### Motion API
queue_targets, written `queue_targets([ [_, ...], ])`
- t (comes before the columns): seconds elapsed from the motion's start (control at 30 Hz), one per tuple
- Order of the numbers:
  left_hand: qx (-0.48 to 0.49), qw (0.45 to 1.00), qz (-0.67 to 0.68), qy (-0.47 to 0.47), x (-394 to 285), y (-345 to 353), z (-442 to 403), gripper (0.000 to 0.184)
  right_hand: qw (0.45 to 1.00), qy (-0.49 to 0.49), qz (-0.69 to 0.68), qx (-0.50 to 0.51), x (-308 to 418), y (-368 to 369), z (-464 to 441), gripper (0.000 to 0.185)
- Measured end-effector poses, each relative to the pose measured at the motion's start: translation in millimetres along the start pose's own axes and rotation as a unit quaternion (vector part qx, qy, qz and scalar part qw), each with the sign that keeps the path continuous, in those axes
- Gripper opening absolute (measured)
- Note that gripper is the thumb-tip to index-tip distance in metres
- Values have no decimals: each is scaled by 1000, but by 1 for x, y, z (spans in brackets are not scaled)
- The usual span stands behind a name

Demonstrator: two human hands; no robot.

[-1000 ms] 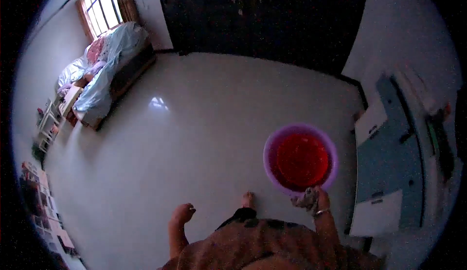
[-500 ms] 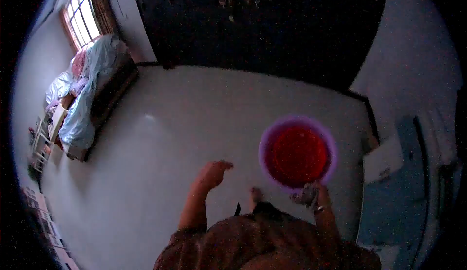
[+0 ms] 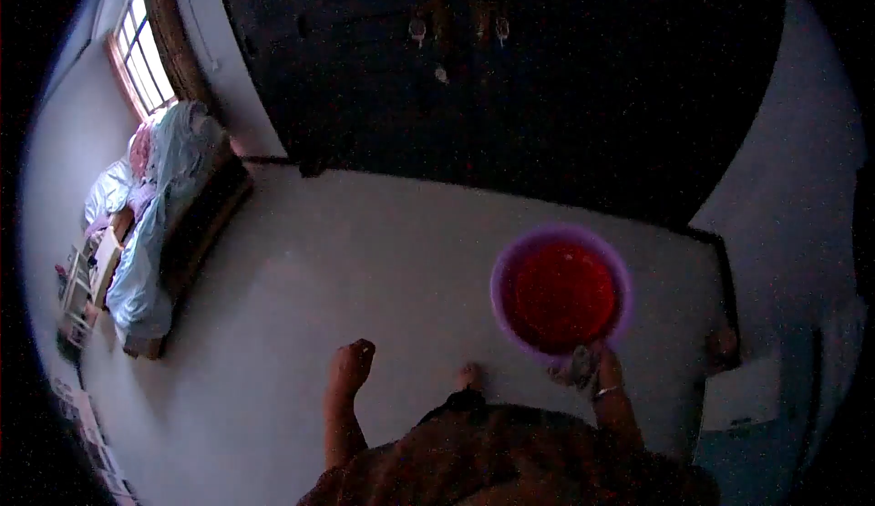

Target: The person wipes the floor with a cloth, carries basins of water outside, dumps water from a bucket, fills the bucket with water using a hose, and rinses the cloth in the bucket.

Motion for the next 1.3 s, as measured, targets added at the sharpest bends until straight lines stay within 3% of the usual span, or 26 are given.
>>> queue_targets([
  [0.17,-26,994,89,-50,-52,-32,-156,20,998,7,40,-55,63,51,-86,23],
  [0.23,-56,995,82,3,-72,-37,-225,21,997,9,46,-62,86,60,-119,23],
  [0.3,-106,983,93,117,-90,-45,-292,20,996,6,53,-70,107,72,-155,23],
  [0.43,-122,965,147,178,-120,-58,-402,19,996,7,57,-68,146,83,-223,23],
  [0.5,-164,942,118,268,-122,-56,-452,17,996,7,61,-69,168,88,-254,23],
  [0.63,-198,925,23,324,-118,-69,-538,15,996,10,60,-65,200,105,-306,23],
  [0.7,-282,855,-129,416,-128,-77,-568,14,996,10,62,-64,214,107,-322,23],
  [0.73,-283,855,-130,416,-129,-84,-586,14,996,9,61,-68,220,109,-330,23],
  [0.77,-229,934,-52,270,-127,-93,-612,17,996,8,61,-72,225,111,-335,23],
  [0.8,-164,980,28,110,-123,-100,-635,22,995,8,60,-78,230,113,-340,23],
  [0.83,-181,947,192,185,-98,-94,-672,26,995,8,59,-84,232,114,-347,23],
  [0.9,-194,880,350,257,-83,-104,-739,31,994,5,53,-97,235,117,-363,24],
  [0.97,-152,813,552,102,-98,-130,-785,37,993,4,45,-110,233,122,-383,24],
  [1.03,-120,760,639,19,-92,-114,-838,41,991,3,42,-124,226,122,-413,24],
  [1.07,-217,874,429,70,-91,-121,-871,39,991,2,41,-129,225,125,-428,24],
  [1.1,-259,909,312,92,-82,-119,-896,38,990,6,43,-134,224,130,-448,24],
  [1.17,-367,911,120,143,-76,-118,-937,36,989,12,42,-140,222,140,-483,24],
  [1.23,-421,887,47,183,-59,-102,-983,36,989,19,40,-143,216,149,-520,24],
  [1.3,-299,947,12,117,-23,-79,-1044,36,988,25,39,-148,211,167,-558,24],
])
Point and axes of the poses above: each hand's wrist, its own z-axis away from the middle knuckle, its own y-axis out of the palm, x = y × z, the point moved 2 cm from there along -z, towards the middle knuckle, and after that the axes turned 4 degrees about z, right-handed, at the moved point
